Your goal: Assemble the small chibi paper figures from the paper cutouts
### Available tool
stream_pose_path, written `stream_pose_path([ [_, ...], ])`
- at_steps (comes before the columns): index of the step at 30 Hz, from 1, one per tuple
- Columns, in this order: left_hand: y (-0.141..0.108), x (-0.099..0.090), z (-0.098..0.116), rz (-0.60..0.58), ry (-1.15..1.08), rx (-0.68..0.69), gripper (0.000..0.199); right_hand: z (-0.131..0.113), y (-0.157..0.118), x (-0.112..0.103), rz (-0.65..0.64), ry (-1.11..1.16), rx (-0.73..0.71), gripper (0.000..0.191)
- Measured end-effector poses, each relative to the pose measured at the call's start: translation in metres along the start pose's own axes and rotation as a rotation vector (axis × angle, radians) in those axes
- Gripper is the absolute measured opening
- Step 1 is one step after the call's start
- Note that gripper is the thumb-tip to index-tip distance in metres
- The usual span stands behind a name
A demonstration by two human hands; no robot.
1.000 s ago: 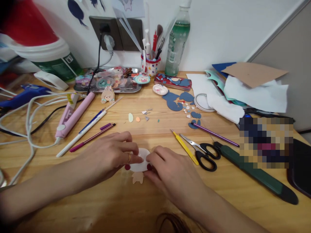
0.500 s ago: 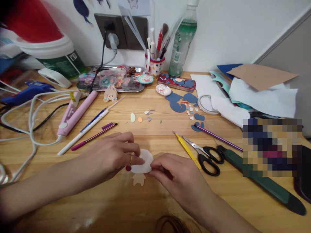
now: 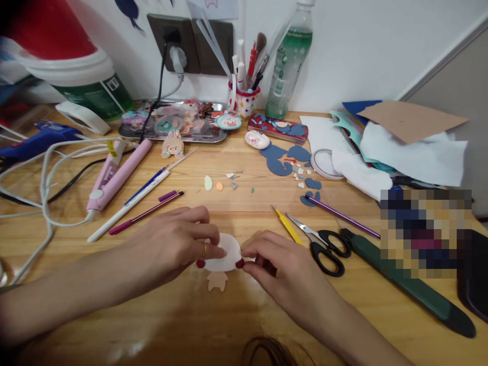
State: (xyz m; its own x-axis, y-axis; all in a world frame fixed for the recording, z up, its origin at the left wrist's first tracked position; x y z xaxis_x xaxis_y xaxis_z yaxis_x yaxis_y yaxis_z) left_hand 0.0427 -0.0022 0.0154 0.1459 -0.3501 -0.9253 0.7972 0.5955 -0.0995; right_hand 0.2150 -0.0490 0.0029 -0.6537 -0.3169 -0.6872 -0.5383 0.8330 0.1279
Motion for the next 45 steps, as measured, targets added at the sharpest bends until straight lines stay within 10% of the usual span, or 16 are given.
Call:
stream_pose_path([
  [28, 0.0, 0.002, 0.0, 0.007, -0.001, -0.004, 0.015, -0.008, -0.005, 0.014, 0.036, -0.2, 0.118, 0.007],
  [45, 0.001, 0.002, 0.0, 0.015, 0.016, 0.013, 0.015, -0.005, -0.002, 0.007, 0.002, -0.082, -0.144, 0.013],
])
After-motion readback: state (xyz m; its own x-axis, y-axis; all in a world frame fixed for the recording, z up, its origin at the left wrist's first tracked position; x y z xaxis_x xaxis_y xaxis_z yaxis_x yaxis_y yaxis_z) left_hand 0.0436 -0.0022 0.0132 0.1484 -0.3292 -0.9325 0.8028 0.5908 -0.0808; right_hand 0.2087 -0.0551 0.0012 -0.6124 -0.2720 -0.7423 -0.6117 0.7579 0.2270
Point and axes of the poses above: each hand's wrist, its own y-axis towards the middle knuckle, its own x-axis out of the palm, z = x × y, the point moved 3 cm from there along y, towards the middle knuckle, and after that the axes turned 13 degrees about -x, right-handed, at the moved point
